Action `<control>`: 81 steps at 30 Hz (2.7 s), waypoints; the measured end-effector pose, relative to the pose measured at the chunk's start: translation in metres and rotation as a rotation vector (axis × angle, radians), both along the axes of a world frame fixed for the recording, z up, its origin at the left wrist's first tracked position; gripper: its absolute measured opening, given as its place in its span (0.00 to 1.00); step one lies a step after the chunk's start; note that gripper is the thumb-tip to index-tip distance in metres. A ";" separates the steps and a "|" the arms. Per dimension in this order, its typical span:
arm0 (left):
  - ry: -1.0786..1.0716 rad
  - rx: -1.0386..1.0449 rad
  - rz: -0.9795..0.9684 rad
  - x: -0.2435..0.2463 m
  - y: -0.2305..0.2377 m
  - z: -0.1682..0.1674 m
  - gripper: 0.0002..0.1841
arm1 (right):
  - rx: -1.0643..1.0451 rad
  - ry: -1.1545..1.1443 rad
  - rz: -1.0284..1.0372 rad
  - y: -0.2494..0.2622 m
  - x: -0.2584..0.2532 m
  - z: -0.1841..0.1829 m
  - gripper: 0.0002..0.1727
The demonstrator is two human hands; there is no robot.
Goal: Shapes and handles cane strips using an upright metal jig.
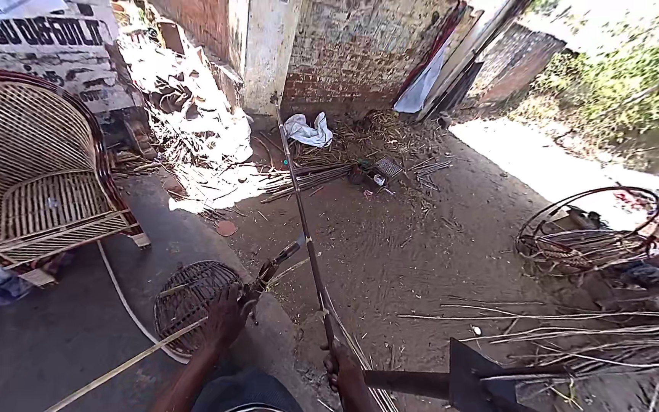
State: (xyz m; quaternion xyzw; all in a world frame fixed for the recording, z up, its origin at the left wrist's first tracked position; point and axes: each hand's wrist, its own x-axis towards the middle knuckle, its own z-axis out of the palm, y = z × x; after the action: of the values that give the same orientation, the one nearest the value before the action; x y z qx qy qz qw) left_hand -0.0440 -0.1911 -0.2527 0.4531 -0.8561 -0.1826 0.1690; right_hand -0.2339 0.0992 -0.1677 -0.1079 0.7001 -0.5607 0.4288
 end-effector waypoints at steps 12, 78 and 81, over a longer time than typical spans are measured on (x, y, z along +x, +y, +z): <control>-0.149 0.206 0.005 -0.020 -0.017 0.047 0.30 | 0.062 0.376 -0.010 -0.114 -0.047 0.017 0.16; -0.231 0.393 -0.256 -0.007 -0.039 0.043 0.34 | 0.289 0.569 -0.104 -0.078 0.001 0.000 0.21; -0.227 0.402 -0.272 -0.018 -0.043 0.054 0.36 | 0.339 0.594 -0.139 -0.102 0.009 0.008 0.22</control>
State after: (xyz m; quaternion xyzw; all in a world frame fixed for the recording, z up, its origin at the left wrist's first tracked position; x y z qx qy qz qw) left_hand -0.0623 -0.2341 -0.1991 0.3759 -0.8690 -0.3181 -0.0477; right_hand -0.2254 -0.0033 -0.1593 -0.1458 0.8831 -0.4084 0.1789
